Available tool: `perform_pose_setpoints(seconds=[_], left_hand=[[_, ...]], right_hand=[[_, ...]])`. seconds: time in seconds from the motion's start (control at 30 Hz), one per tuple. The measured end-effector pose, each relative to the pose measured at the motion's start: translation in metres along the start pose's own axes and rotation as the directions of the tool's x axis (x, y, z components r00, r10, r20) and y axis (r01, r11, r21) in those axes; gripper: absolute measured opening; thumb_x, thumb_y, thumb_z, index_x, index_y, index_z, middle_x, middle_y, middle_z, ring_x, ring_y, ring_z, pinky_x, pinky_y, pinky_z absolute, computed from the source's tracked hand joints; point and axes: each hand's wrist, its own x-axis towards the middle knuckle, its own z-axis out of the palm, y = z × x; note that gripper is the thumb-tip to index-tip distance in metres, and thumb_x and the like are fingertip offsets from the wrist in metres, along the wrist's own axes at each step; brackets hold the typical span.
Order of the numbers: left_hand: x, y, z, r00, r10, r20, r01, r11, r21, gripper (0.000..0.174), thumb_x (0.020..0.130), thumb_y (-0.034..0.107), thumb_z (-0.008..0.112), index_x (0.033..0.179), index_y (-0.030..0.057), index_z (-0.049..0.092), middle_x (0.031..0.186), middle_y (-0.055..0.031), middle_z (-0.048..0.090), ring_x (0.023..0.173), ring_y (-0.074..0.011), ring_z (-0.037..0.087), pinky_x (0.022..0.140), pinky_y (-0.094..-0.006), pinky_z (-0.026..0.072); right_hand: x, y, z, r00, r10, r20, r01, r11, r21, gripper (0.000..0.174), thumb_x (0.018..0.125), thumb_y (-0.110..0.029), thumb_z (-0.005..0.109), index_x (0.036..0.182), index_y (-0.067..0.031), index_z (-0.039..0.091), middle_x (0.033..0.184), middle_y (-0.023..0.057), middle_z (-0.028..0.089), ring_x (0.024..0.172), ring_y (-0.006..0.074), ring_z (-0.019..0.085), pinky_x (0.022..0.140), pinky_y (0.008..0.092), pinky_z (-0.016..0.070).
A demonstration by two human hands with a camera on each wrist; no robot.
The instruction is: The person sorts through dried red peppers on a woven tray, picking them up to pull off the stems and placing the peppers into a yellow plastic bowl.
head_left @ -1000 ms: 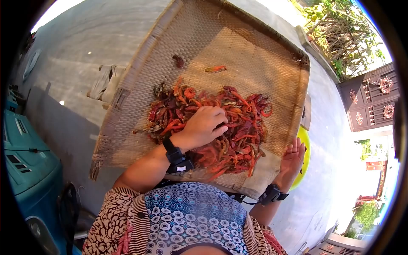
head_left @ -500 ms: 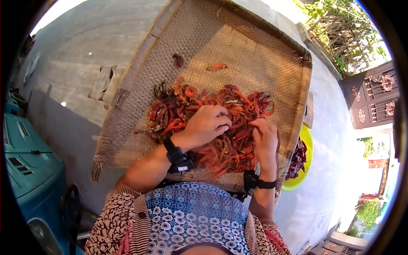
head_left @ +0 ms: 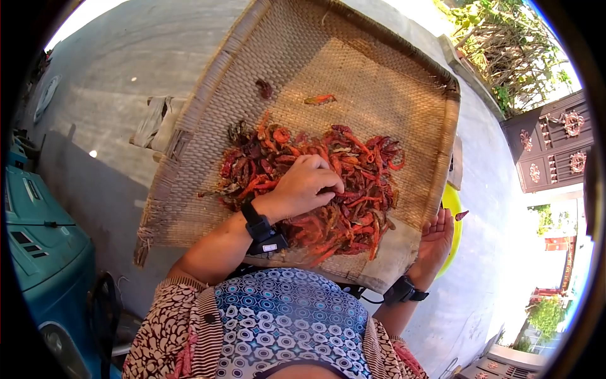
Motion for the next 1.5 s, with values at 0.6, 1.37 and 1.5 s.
perform_pose_setpoints(seconds=[0.6,1.37,1.5], left_hand=[[0.001,0.011,-0.002,0.970,0.110,-0.218,-0.108,0.994,0.020,0.018,0.078,0.007,0.076,0.094,0.0114,0.067,0.090,-0.0023,0.064,0.086,-0.0228,0.056,0.081,-0.0371,0.0449],[-0.008,-0.004,-0.024,0.915,-0.234,-0.329,0.363,0.834,0.416,0.013,0.087,0.005,0.063,0.099,0.0103,0.063,0.097,-0.0033,0.060,0.097,-0.0245,0.049,0.084,-0.0380,0.0359],[-0.004,0.001,-0.022,0.876,-0.168,-0.452,0.217,0.974,0.058,0.006,0.092,0.005,0.061,0.098,0.0078,0.061,0.087,-0.0047,0.060,0.083,-0.0208,0.054,0.076,-0.0354,0.0420]], right_hand=[[-0.070,0.057,0.074,0.785,0.319,0.532,0.208,0.672,-0.710,0.016,0.095,-0.014,0.063,0.105,-0.0013,0.064,0.083,0.0031,0.067,0.069,0.0075,0.059,0.063,0.0223,0.0492],[-0.041,0.047,0.029,0.900,0.138,0.412,0.045,0.913,-0.405,0.023,0.099,-0.016,0.057,0.119,-0.0035,0.058,0.096,0.0052,0.066,0.074,0.0097,0.060,0.068,0.0233,0.0501],[-0.068,0.052,0.061,0.823,0.235,0.518,0.114,0.824,-0.555,0.016,0.098,-0.011,0.058,0.112,-0.0031,0.061,0.093,0.0039,0.065,0.074,0.0074,0.058,0.069,0.0213,0.0489]])
